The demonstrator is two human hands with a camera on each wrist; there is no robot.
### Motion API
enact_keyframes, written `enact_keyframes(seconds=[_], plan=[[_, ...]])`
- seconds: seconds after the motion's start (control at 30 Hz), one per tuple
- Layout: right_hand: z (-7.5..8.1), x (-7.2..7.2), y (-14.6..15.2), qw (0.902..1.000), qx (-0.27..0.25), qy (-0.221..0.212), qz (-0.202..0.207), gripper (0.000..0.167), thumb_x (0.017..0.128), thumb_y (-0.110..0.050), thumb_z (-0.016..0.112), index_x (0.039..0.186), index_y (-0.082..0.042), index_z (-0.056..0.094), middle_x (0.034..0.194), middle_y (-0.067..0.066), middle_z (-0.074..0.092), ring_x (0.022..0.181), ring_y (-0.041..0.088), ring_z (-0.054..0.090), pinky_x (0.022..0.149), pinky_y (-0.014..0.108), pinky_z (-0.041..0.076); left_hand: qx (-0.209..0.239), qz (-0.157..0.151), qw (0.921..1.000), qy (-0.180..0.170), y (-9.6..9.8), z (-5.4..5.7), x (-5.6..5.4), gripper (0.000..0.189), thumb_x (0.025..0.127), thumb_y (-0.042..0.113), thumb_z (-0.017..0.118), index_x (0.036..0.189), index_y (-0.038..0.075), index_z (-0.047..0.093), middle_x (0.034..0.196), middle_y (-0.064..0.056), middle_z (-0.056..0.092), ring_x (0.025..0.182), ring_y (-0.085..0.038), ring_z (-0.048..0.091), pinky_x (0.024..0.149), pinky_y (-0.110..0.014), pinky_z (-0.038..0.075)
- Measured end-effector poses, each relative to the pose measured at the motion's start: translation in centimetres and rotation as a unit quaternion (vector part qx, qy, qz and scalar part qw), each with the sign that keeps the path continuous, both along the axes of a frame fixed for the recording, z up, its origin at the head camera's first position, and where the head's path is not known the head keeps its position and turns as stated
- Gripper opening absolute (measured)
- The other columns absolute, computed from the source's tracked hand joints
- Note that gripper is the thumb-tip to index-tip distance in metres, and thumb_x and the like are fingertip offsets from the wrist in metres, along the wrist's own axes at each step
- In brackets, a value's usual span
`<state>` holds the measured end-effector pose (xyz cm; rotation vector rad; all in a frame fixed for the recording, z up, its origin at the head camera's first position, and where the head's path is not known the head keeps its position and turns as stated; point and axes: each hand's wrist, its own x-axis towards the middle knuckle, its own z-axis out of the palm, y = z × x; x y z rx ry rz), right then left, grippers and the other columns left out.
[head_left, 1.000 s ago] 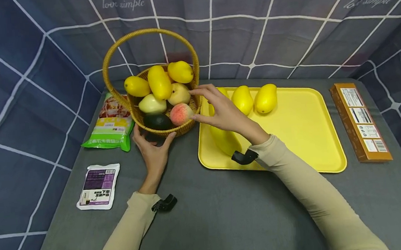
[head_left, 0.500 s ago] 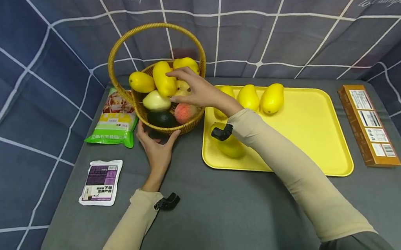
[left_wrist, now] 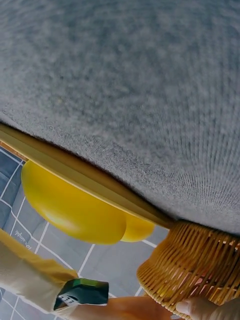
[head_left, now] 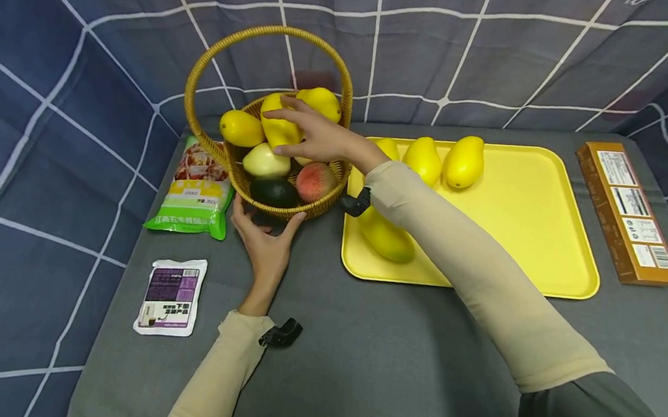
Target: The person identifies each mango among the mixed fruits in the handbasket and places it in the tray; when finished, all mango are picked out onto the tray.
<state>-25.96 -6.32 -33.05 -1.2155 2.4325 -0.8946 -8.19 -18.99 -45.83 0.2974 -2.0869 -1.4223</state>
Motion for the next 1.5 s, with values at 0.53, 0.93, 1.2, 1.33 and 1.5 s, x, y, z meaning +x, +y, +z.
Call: enact_keyframes(seconds=[0.53,0.93,1.2,1.33,1.5], plan=[[-1.1,-0.8,-1.3,0.9992,0.006,0.038,0.012,0.068,0.089,-0.029,0.074,0.149,-0.019,0.043,0.165,0.008,0.002,0.152,0.02,0.005,0.118,0.035,0.025,0.001,0.001,1.0,-0.002,0.1,0.2,0.0,0.108,0.075,0.036,0.086,0.155,0.013,0.017,0.148,-0.01,0.027,0.125,-0.026,0.04,0.079,-0.031,0.04],[-2.0,-0.3,-0.4,0.9957,-0.045,0.081,-0.005,0.062,0.083,-0.03,0.078,0.139,-0.02,0.055,0.16,0.01,0.022,0.146,0.025,0.026,0.112,0.033,0.035,0.008,-0.006,0.9999,-0.002,0.1,0.6,0.1,0.108,0.075,0.031,0.087,0.155,0.015,0.016,0.149,-0.011,0.026,0.126,-0.026,0.039,0.08,-0.034,0.04],[-1.4,1.3,1.6,0.9923,-0.083,0.092,-0.004,0.059,0.081,-0.03,0.078,0.136,-0.021,0.057,0.157,0.008,0.027,0.142,0.023,0.031,0.105,0.033,0.041,0.014,-0.009,0.9998,0.011,0.3,0.4,0.2,0.107,0.076,0.025,0.086,0.155,0.014,0.016,0.149,-0.014,0.026,0.125,-0.029,0.038,0.079,-0.037,0.039],[-0.7,2.5,2.9,0.9893,-0.11,0.096,-0.005,0.06,0.081,-0.03,0.078,0.136,-0.021,0.057,0.157,0.007,0.027,0.13,0.022,0.044,0.091,0.032,0.048,0.008,-0.003,0.9999,0.006,0.2,0.4,0.2,0.107,0.075,0.029,0.087,0.155,0.015,0.017,0.148,-0.012,0.027,0.125,-0.026,0.039,0.079,-0.033,0.039],[-0.4,4.0,5.0,0.9823,-0.152,0.109,-0.002,0.059,0.081,-0.029,0.079,0.135,-0.018,0.058,0.156,0.007,0.028,0.131,0.02,0.045,0.097,0.033,0.046,0.007,-0.001,1.0,0.006,0.4,0.5,0.2,0.107,0.075,0.025,0.087,0.154,0.012,0.017,0.147,-0.015,0.028,0.126,-0.029,0.039,0.079,-0.035,0.039]])
